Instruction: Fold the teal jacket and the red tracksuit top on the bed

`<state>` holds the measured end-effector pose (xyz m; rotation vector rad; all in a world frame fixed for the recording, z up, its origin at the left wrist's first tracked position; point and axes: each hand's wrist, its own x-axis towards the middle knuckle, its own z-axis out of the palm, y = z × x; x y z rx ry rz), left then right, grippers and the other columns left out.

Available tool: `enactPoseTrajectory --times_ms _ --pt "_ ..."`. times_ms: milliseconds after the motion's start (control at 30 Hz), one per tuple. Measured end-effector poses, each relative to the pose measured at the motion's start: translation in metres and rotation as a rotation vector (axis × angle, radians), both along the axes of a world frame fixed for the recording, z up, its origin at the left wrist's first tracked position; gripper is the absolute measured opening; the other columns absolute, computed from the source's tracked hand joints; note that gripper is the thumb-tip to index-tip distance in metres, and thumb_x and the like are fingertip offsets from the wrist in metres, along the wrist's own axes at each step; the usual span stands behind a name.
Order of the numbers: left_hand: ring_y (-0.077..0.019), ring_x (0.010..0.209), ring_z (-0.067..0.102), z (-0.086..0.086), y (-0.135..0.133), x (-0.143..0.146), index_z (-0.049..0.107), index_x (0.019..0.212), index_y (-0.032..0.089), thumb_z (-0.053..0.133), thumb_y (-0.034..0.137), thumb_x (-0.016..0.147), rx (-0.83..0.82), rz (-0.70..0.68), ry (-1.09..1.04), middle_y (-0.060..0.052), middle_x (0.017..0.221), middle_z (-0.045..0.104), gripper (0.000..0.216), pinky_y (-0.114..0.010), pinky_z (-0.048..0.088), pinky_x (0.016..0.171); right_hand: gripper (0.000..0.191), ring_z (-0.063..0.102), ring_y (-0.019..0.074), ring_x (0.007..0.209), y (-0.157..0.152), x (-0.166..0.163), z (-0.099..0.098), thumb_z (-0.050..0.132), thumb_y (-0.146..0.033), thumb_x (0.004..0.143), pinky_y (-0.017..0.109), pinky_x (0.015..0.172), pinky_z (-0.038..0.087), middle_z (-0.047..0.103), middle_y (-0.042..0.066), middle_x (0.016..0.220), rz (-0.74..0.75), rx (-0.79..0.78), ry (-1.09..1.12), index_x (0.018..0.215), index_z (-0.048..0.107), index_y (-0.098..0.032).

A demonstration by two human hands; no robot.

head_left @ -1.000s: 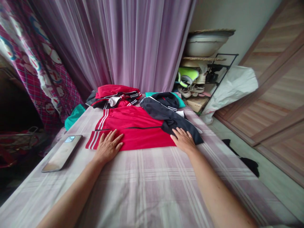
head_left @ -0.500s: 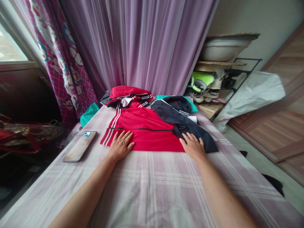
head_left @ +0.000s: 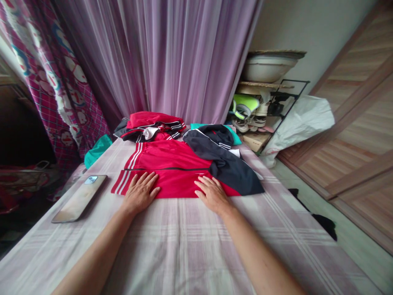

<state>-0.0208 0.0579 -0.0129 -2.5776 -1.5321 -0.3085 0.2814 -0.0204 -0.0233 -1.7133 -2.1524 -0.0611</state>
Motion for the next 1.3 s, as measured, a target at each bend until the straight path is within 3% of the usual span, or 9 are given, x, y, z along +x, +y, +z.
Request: enactPoseTrajectory --times_ms 200,400,600,767,833,933,1133,1300 --pt "-0.0290 0.145 0.041 -0.004 0.003 -0.002 0.051 0.147 0.027 0.041 0.050 0.098 0.019 -0.012 -0.012 -0.005 0.152 0.051 0.055 -0.053 0.021 0.123 0.034 0.063 0.0237 0.121 0.003 0.065 -0.014 0.048 -0.031 0.097 0.042 0.107 0.046 0.070 0.009 0.128 -0.120 0.118 0.072 0.118 0.073 -0.022" --pt "-0.0310 0.144 0.041 -0.003 0.002 -0.002 0.057 0.142 0.025 0.043 0.051 0.097 0.065 0.005 -0.025 -0.010 0.153 0.049 0.054 -0.053 0.025 0.121 0.033 0.067 0.0264 0.111 0.006 0.131 -0.031 0.052 -0.030 0.091 0.041 0.100 0.051 0.074 0.012 0.118 -0.423 0.198 0.076 0.109 0.076 -0.018" --pt "-0.0314 0.132 0.055 0.005 -0.011 0.001 0.064 0.133 0.018 0.038 0.050 0.099 0.138 -0.036 -0.133 -0.014 0.139 0.063 0.054 -0.052 0.036 0.115 0.034 0.066 0.0266 0.111 0.004 0.127 -0.033 0.050 -0.028 0.091 0.041 0.096 0.051 0.073 0.012 0.119 -0.458 0.222 0.036 0.109 0.076 -0.018" --pt "-0.0264 0.132 0.054 0.003 -0.039 0.039 0.063 0.134 0.026 0.036 0.052 0.101 0.037 -0.324 -0.105 -0.007 0.139 0.064 0.050 -0.049 0.036 0.115 0.033 0.067 0.0263 0.108 0.002 0.121 -0.031 0.048 -0.026 0.090 0.040 0.093 0.052 0.074 0.013 0.117 -0.465 0.248 0.036 0.106 0.076 -0.017" --pt "-0.0257 0.134 0.053 0.001 -0.042 0.049 0.059 0.138 0.029 0.039 0.053 0.100 -0.007 -0.352 -0.085 -0.005 0.142 0.062 0.050 -0.049 0.035 0.116 0.033 0.068 0.0260 0.108 0.002 0.121 -0.030 0.048 -0.025 0.090 0.040 0.093 0.052 0.074 0.013 0.115 -0.467 0.263 0.038 0.105 0.076 -0.017" --pt "-0.0275 0.134 0.053 0.003 -0.036 0.043 0.060 0.137 0.030 0.041 0.053 0.099 -0.006 -0.213 -0.098 -0.005 0.141 0.063 0.049 -0.052 0.033 0.116 0.032 0.068 0.0257 0.106 0.001 0.122 -0.031 0.049 -0.024 0.089 0.040 0.092 0.053 0.075 0.012 0.113 -0.448 0.275 0.044 0.104 0.077 -0.019" --pt "-0.0289 0.131 0.056 0.012 -0.014 -0.017 0.070 0.121 0.028 0.040 0.046 0.099 0.098 0.054 -0.170 -0.005 0.131 0.070 0.042 -0.056 0.028 0.117 0.032 0.068 0.0267 0.104 0.002 0.124 -0.033 0.049 -0.026 0.088 0.042 0.093 0.053 0.075 0.012 0.111 -0.437 0.298 0.066 0.103 0.077 -0.020" --pt "-0.0304 0.120 0.062 0.016 -0.003 -0.062 0.066 0.125 0.016 0.036 0.039 0.098 0.187 0.437 -0.288 -0.014 0.130 0.069 0.047 -0.048 0.043 0.105 0.033 0.068 0.0246 0.099 0.001 0.121 -0.025 0.047 -0.027 0.088 0.039 0.091 0.053 0.076 0.010 0.107 -0.400 0.320 0.134 0.102 0.076 -0.021"
